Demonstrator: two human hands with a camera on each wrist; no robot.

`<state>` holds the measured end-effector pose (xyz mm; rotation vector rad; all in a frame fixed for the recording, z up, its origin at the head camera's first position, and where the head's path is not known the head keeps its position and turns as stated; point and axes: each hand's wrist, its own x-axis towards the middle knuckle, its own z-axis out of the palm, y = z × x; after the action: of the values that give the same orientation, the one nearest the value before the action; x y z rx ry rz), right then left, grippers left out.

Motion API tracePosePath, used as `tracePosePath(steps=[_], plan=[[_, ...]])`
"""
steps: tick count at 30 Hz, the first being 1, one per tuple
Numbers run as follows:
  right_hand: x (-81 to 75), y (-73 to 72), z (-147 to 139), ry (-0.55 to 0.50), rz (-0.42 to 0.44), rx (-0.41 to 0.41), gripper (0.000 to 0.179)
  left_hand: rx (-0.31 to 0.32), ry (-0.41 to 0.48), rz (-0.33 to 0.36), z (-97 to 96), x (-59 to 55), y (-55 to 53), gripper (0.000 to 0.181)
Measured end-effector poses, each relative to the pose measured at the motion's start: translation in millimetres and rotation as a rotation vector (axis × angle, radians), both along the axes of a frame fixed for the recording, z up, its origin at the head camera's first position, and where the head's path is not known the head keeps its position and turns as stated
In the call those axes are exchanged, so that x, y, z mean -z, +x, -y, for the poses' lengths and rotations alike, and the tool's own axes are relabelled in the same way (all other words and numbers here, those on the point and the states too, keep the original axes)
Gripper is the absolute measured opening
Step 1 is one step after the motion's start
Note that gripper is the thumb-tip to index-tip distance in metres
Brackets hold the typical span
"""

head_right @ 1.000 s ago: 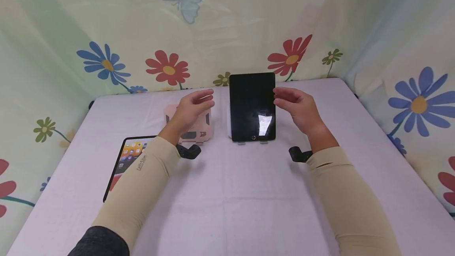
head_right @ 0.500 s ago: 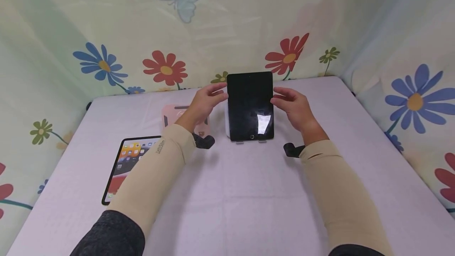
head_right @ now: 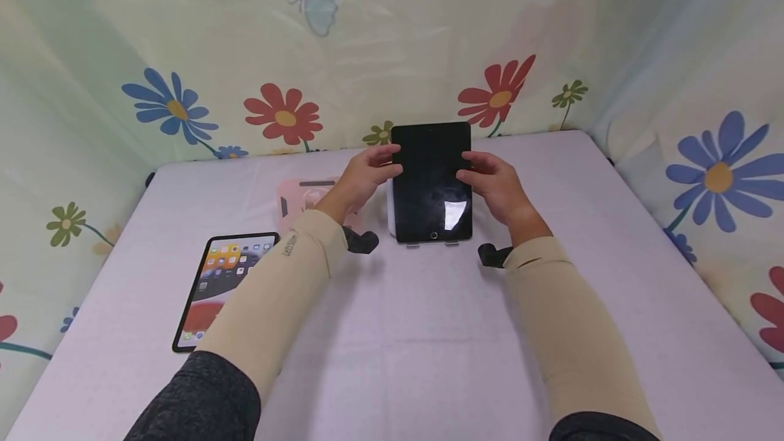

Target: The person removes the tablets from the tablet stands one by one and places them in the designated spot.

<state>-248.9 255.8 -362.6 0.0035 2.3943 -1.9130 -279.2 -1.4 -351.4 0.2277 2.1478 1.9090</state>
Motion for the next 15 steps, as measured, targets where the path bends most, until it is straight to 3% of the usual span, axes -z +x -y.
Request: tracePosePath(steps=[11,15], plan=[[0.9,-3.6,1.5,-0.181,0.022,0.024,0.042,-0.009,-0.024,0.014,-0.8,-2.4,-0.9,0.042],[1.3,-4.0,2.1,-0.184,0.005,0.025,0.038,-0.012,-0.026,0.008,-1.2,-2.5,-0.5,0.043]])
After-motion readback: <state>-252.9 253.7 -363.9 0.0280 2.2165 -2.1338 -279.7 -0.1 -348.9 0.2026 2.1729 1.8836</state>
